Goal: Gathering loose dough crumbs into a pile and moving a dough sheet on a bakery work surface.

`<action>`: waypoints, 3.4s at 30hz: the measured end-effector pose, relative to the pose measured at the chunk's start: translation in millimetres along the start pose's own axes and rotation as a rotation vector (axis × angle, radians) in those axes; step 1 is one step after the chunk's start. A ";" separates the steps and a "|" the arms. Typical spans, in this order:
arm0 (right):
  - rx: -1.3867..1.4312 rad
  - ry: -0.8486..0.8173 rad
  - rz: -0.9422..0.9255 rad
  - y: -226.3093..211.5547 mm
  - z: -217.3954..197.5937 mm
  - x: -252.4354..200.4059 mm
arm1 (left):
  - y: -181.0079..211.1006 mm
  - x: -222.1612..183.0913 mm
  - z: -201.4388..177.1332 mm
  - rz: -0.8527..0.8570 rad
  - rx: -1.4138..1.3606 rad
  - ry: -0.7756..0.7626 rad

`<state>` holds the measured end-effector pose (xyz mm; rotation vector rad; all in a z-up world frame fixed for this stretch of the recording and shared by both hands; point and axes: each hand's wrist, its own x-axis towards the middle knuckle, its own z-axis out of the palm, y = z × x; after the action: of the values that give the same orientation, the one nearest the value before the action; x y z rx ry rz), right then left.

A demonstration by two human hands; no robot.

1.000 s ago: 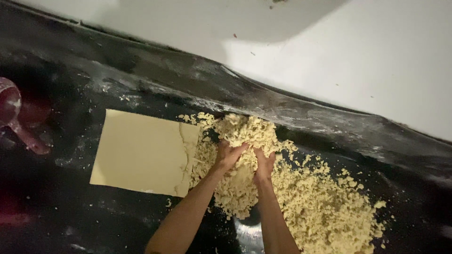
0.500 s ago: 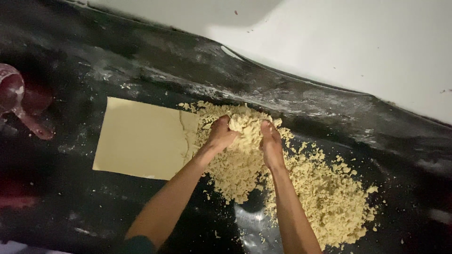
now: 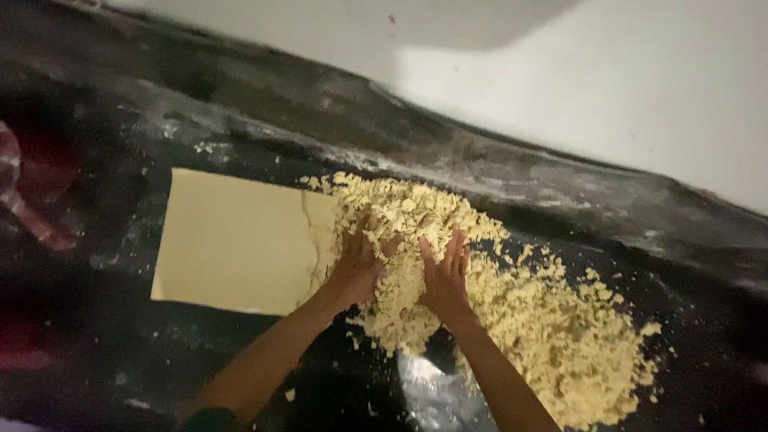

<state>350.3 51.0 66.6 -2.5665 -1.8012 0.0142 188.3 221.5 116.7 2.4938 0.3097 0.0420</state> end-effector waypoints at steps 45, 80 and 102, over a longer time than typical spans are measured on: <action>1.633 0.046 1.417 -36.7 -58.4 -104.7 | -40.2 52.2 78.1 -0.554 -0.325 0.122; 1.315 -0.153 0.854 31.8 1.3 29.4 | 10.8 81.9 12.4 -0.955 -0.583 -0.055; 1.368 0.219 0.668 137.8 29.4 18.5 | 63.1 -19.1 -7.9 -0.607 -0.823 0.539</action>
<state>485.9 21.5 35.8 -1.7886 -0.3821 0.6554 182.3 172.4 160.9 1.4660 1.0231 0.4876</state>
